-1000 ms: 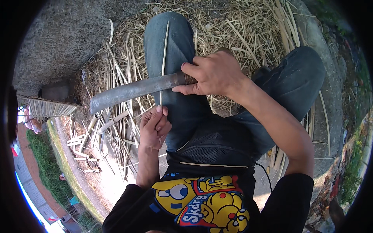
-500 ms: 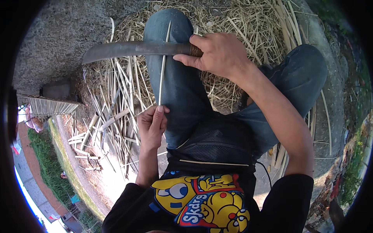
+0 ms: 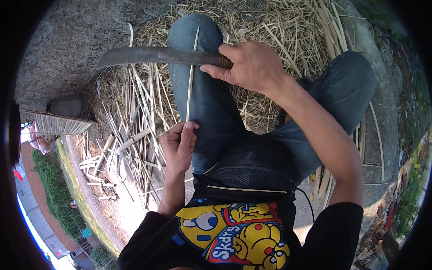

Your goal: The person shaves a thin bamboo stick using a large blade, repeatedly pulling the blade along the stick to smooth and thin it.

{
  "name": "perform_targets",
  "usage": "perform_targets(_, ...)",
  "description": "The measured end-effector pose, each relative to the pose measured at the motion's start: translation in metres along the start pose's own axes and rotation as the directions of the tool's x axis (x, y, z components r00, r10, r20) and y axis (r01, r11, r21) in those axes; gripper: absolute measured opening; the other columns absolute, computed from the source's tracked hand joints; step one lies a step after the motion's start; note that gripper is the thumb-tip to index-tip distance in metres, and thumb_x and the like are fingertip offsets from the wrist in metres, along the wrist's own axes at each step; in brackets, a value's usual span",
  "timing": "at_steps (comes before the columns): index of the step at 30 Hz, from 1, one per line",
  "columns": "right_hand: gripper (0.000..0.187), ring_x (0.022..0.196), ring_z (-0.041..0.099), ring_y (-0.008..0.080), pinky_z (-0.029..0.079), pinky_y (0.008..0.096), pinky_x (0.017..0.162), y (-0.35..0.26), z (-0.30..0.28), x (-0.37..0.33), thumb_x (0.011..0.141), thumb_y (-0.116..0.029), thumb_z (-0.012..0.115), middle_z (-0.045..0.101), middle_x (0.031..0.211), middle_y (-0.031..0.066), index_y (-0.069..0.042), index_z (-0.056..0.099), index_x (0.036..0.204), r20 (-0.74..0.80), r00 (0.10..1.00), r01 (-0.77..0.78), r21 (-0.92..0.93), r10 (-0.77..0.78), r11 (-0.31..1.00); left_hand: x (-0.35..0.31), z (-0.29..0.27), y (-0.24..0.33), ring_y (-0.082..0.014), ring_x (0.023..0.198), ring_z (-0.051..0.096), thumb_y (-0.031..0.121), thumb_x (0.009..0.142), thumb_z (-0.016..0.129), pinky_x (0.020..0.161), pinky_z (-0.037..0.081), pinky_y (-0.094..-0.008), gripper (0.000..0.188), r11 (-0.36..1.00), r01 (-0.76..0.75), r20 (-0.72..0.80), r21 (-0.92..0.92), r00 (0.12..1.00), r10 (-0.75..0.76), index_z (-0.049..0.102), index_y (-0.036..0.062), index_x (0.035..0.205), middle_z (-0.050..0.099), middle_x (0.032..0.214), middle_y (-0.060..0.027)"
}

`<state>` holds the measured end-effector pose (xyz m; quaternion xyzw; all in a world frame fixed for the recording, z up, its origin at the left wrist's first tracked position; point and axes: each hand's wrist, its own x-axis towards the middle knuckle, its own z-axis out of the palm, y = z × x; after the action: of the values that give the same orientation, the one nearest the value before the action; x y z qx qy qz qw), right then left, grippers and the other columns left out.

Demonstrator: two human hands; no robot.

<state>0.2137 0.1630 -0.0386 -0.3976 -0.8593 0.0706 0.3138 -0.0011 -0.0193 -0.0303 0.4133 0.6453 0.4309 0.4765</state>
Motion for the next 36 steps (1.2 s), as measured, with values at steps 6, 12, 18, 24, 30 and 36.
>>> perform_targets(6, 0.055, 0.054, 0.066, 0.0274, 0.053, 0.0372, 0.05, -0.006, -0.003, -0.006, 0.084, -0.062, 0.074, 0.062, 0.062, 0.0046, -0.007, 0.072, 0.087, -0.029, 0.992, 0.122, -0.024, -0.122, 0.992, -0.004, 0.002, -0.002, -0.0021, 0.049, 0.041, 0.024, 0.107, 0.059, 0.045, 0.028, -0.0205, 0.031, 0.992, -0.088, -0.056, 0.092, 0.994, 0.094, 0.071, -0.0027, 0.095, 0.051, 0.057, 0.0025)
perform_targets(12, 0.059, 0.056, 0.067, 0.0289, 0.054, 0.0396, 0.051, -0.002, 0.0, -0.005, 0.082, -0.065, 0.075, 0.064, 0.064, 0.0074, -0.006, 0.073, 0.089, 0.043, 0.999, -0.023, -0.001, 0.023, 1.0, 0.001, 0.004, 0.001, -0.0024, 0.055, 0.045, 0.021, 0.106, 0.06, 0.049, 0.033, -0.0215, 0.029, 0.993, -0.044, -0.043, 0.106, 0.998, 0.049, 0.072, -0.0037, 0.096, 0.054, 0.06, 0.0032)
perform_targets(18, 0.055, 0.051, 0.065, 0.0278, 0.05, 0.038, 0.047, 0.004, -0.008, 0.004, 0.085, -0.061, 0.075, 0.058, 0.055, 0.0076, -0.006, 0.069, 0.081, -0.09, 0.992, 0.087, -0.008, -0.088, 0.996, -0.006, 0.0, -0.001, -0.0027, 0.049, 0.042, 0.023, 0.107, 0.059, 0.046, 0.028, -0.0214, 0.031, 0.987, -0.083, -0.064, 0.134, 0.994, 0.092, 0.071, -0.0025, 0.094, 0.051, 0.057, 0.0021)
perform_targets(24, 0.062, 0.055, 0.068, 0.0286, 0.054, 0.0393, 0.049, 0.004, 0.002, -0.005, 0.085, -0.07, 0.068, 0.062, 0.056, 0.0098, -0.008, 0.074, 0.088, -0.003, 1.0, -0.006, 0.03, 0.006, 1.0, -0.002, -0.001, -0.004, -0.0028, 0.052, 0.044, 0.022, 0.106, 0.06, 0.048, 0.031, -0.0215, 0.03, 0.994, -0.056, -0.042, 0.096, 0.997, 0.06, 0.072, -0.0029, 0.095, 0.052, 0.058, 0.0026)
perform_targets(30, 0.057, 0.053, 0.065, 0.0248, 0.051, 0.0378, 0.049, 0.008, -0.005, 0.007, 0.086, -0.064, 0.072, 0.063, 0.061, 0.0071, -0.007, 0.071, 0.081, -0.105, 0.991, 0.077, -0.018, -0.078, 0.997, -0.007, -0.008, -0.003, -0.0027, 0.055, 0.046, 0.022, 0.106, 0.061, 0.05, 0.033, -0.0217, 0.03, 0.994, -0.038, -0.039, 0.104, 0.998, 0.042, 0.072, -0.0032, 0.095, 0.053, 0.06, 0.0032)
perform_targets(36, 0.056, 0.048, 0.06, 0.0222, 0.045, 0.0346, 0.047, 0.032, -0.017, 0.021, 0.093, -0.058, 0.069, 0.056, 0.053, 0.0093, -0.004, 0.069, 0.078, -0.042, 0.976, -0.212, 0.074, 0.215, 0.974, -0.011, -0.003, -0.014, -0.0026, 0.053, 0.047, 0.02, 0.105, 0.062, 0.048, 0.034, -0.0225, 0.027, 0.991, -0.064, -0.066, 0.122, 0.995, 0.072, 0.074, -0.0023, 0.097, 0.054, 0.058, 0.0031)
